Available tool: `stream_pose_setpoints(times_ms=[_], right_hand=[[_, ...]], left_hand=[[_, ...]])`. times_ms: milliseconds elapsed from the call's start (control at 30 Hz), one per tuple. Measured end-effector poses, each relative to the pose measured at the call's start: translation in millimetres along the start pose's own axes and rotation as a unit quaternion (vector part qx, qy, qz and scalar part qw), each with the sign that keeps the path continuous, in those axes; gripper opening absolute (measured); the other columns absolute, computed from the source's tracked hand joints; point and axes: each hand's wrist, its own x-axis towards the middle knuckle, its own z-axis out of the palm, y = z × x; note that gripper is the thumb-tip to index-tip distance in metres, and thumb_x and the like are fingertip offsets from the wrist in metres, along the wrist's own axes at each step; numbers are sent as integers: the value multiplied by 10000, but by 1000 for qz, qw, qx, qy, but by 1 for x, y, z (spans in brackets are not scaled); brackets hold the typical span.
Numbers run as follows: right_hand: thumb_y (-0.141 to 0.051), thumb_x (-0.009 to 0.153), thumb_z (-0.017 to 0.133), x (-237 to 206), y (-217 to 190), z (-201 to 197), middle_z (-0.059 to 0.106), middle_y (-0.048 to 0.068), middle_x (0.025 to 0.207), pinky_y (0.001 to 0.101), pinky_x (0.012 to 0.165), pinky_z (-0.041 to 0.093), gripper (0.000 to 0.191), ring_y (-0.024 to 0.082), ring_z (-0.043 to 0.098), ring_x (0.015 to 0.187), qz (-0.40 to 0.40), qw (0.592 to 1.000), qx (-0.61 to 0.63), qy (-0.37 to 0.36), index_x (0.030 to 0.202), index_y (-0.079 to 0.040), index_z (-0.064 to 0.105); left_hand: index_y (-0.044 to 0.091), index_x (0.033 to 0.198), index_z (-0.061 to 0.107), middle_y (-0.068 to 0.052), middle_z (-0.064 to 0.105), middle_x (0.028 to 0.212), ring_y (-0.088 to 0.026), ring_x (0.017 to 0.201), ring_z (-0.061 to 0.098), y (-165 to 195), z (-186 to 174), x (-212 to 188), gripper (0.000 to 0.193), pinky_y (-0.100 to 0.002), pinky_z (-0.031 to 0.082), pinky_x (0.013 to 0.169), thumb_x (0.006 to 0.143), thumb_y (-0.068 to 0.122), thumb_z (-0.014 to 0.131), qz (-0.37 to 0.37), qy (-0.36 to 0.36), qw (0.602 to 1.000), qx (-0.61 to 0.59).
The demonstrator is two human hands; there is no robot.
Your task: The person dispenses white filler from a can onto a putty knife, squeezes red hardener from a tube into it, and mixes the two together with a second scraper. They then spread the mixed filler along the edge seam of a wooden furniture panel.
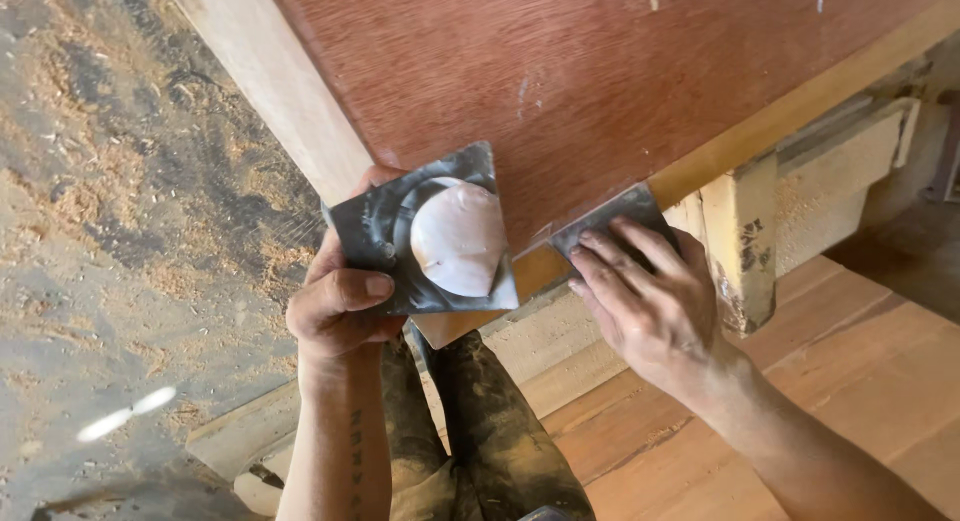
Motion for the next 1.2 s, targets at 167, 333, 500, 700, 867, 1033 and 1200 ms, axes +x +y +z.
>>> stream_pose_setpoints(times_ms=[167,333,500,700,867,1033,1200], right_hand=[[-162,981,764,8,6,-9,766,94,1211,417,1016,497,248,245,667,1156,43,997,61,-30,1201,-46,757],[-202,834,801,13,-32,-1,788,92,1040,504,858,505,234,271,698,994,3,1000,-2,-20,1013,-55,769],[-162,896,774,-9,-30,-9,781,103,1058,456,858,547,187,242,709,981,26,996,46,-72,1048,-52,768],[-137,944,734,2,36,-39,774,118,1142,455,1003,519,200,284,683,1146,65,998,10,-19,1108,-25,757],[-203,968,743,1,65,-21,776,88,1152,510,1094,442,192,303,648,1221,-1,999,-19,26,1094,-60,768],[-160,948,737,-15,80,-4,782,91,1147,511,1122,404,214,282,663,1209,28,999,4,30,1128,-49,768],[-130,1011,762,-13,94,-6,784,97,1198,446,1179,442,205,270,670,1249,22,999,-3,29,1201,-54,747]], left_hand=[[-107,1289,471,-194,619,1089,-253,998,631,9,-6,-5,686,-274,525,912,673,134,653,6,12,1000,-8],[-117,1286,470,-210,625,1138,-259,1035,624,14,-10,-6,671,-291,505,941,699,147,659,-13,-6,1000,-8],[-107,1318,458,-209,616,1187,-255,1051,636,30,-4,-2,717,-311,533,983,688,168,659,-28,-18,999,9],[-96,1332,464,-220,625,1131,-241,933,632,53,5,1,752,-267,516,776,681,215,677,-88,-28,995,25],[-103,1288,479,-183,635,926,-94,527,529,42,11,9,743,-189,423,441,654,219,696,-147,-10,988,51],[-49,1225,429,-121,600,841,-108,515,498,16,18,27,617,-225,403,425,696,162,665,-126,-18,991,45],[-60,1306,456,-109,565,872,-74,461,429,-17,37,28,670,-210,344,376,692,126,648,-87,19,996,5]])
